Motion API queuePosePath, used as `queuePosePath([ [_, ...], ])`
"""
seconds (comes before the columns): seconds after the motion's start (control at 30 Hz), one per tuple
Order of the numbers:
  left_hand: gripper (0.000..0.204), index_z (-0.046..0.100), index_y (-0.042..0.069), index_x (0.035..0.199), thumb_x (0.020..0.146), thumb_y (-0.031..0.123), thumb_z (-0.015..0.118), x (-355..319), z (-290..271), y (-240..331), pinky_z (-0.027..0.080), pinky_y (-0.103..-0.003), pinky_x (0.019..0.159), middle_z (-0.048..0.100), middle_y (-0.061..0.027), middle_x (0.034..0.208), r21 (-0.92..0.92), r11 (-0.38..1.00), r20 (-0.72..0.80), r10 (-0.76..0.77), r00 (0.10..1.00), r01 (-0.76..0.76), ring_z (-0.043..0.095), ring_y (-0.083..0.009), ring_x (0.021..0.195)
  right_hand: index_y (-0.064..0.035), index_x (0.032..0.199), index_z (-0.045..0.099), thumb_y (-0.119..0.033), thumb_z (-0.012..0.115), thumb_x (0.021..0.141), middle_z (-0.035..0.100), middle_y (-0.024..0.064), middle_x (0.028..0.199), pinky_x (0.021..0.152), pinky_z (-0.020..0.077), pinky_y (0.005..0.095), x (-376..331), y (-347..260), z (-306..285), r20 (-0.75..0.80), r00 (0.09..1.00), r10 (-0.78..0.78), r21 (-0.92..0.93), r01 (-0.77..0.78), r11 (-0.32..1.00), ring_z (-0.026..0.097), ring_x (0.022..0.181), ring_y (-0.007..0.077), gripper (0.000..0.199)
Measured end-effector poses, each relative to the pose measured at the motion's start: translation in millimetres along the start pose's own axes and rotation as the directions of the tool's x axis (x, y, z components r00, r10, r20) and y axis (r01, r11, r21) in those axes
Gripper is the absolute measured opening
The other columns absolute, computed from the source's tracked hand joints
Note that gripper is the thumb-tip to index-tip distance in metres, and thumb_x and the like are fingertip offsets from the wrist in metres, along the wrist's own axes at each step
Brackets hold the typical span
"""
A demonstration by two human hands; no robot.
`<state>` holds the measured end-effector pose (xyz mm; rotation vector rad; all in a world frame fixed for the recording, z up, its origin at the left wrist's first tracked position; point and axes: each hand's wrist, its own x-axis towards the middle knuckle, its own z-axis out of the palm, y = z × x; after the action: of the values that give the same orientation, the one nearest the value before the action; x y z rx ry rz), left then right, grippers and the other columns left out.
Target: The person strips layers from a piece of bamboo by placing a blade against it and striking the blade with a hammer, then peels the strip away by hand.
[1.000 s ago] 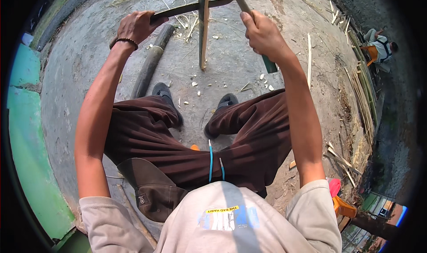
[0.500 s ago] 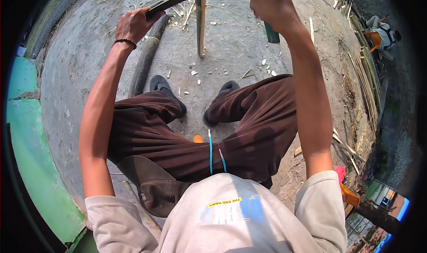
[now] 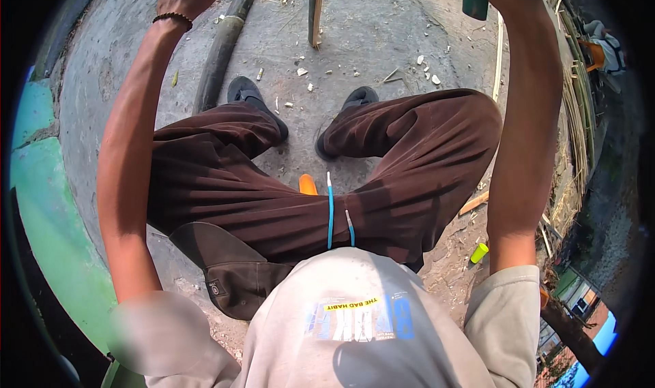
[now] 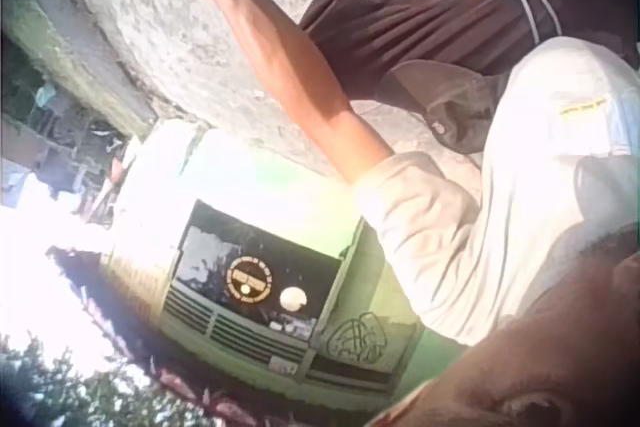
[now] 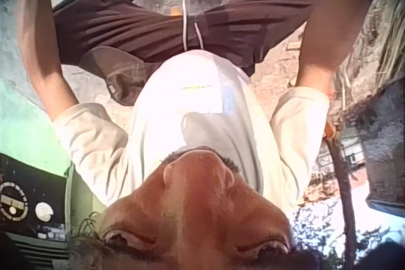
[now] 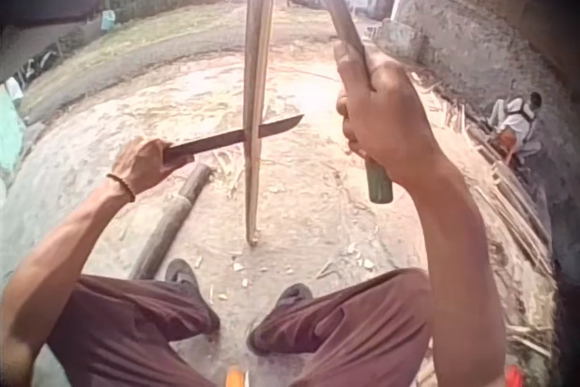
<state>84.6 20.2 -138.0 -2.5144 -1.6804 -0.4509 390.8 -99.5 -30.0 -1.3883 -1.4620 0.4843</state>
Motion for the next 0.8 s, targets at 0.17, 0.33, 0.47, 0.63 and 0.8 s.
queuePosePath([
  [0.17, 0.054, 0.077, 0.017, 0.101, 0.091, 0.067, 0.059, -14.0, 11.2, -27.5, 0.054, -0.046, 0.066, 0.072, -0.0131, 0.080, 0.145, 0.977, 0.057, 0.148, 0.987, -0.155, 0.071, -0.0358, 0.077, 0.0044, 0.105, 0.060, -0.032, 0.043, 0.106, 0.059, 0.0158, 0.064, 0.053, 0.0480, 0.0448, -32.5, 124.2, 72.9, 0.299, 0.950, 0.090, -0.468, 0.064, 0.881, 0.060, 0.055, 0.0296, 0.040],
  [0.33, 0.056, 0.074, 0.007, 0.079, 0.087, 0.062, 0.068, -14.2, -11.4, -1.0, 0.053, -0.046, 0.062, 0.066, -0.0165, 0.065, 0.083, 0.996, -0.009, 0.045, 0.999, -0.044, 0.068, -0.0357, 0.064, -0.0071, 0.080, 0.050, -0.041, 0.042, 0.108, 0.046, -0.0017, 0.056, 0.039, 0.0391, 0.0287, -20.0, -14.8, 11.7, 0.044, 0.998, 0.049, -0.140, -0.042, 0.989, 0.045, 0.041, 0.0094, 0.044],
  [0.47, 0.055, 0.076, 0.013, 0.095, 0.091, 0.066, 0.059, -16.2, 8.3, -38.0, 0.053, -0.045, 0.060, 0.069, -0.0153, 0.073, 0.113, 0.961, -0.070, 0.263, 0.962, -0.254, 0.070, -0.0365, 0.071, -0.0006, 0.091, 0.054, -0.038, 0.044, 0.107, 0.056, 0.0089, 0.064, 0.052, 0.0470, 0.0400, -33.3, 86.5, 58.3, 0.085, 0.990, -0.115, -0.413, 0.140, 0.900, 0.057, 0.052, 0.0212, 0.042],
  [0.63, 0.051, 0.076, 0.017, 0.101, 0.091, 0.064, 0.060, -21.1, 0.5, -21.9, 0.055, -0.045, 0.063, 0.070, -0.0142, 0.073, 0.161, 0.965, 0.050, 0.201, 0.978, -0.207, 0.070, -0.0372, 0.071, -0.0031, 0.089, 0.052, -0.040, 0.044, 0.107, 0.055, 0.0101, 0.067, 0.052, 0.0430, 0.0385, -32.0, 42.2, 52.6, 0.224, 0.918, 0.326, -0.221, -0.278, 0.935, 0.055, 0.056, 0.0246, 0.041],
  [0.8, 0.049, 0.076, 0.011, 0.091, 0.091, 0.058, 0.063, -36.6, -8.3, -32.8, 0.054, -0.046, 0.062, 0.069, -0.0163, 0.071, 0.092, 0.973, -0.042, 0.216, 0.976, -0.211, 0.070, -0.0364, 0.069, -0.0110, 0.077, 0.045, -0.040, 0.044, 0.108, 0.042, -0.0052, 0.056, 0.032, 0.0303, 0.0234, -20.7, 23.9, 40.4, -0.038, 0.997, -0.059, 0.174, 0.065, 0.983, 0.038, 0.038, 0.0034, 0.043],
])
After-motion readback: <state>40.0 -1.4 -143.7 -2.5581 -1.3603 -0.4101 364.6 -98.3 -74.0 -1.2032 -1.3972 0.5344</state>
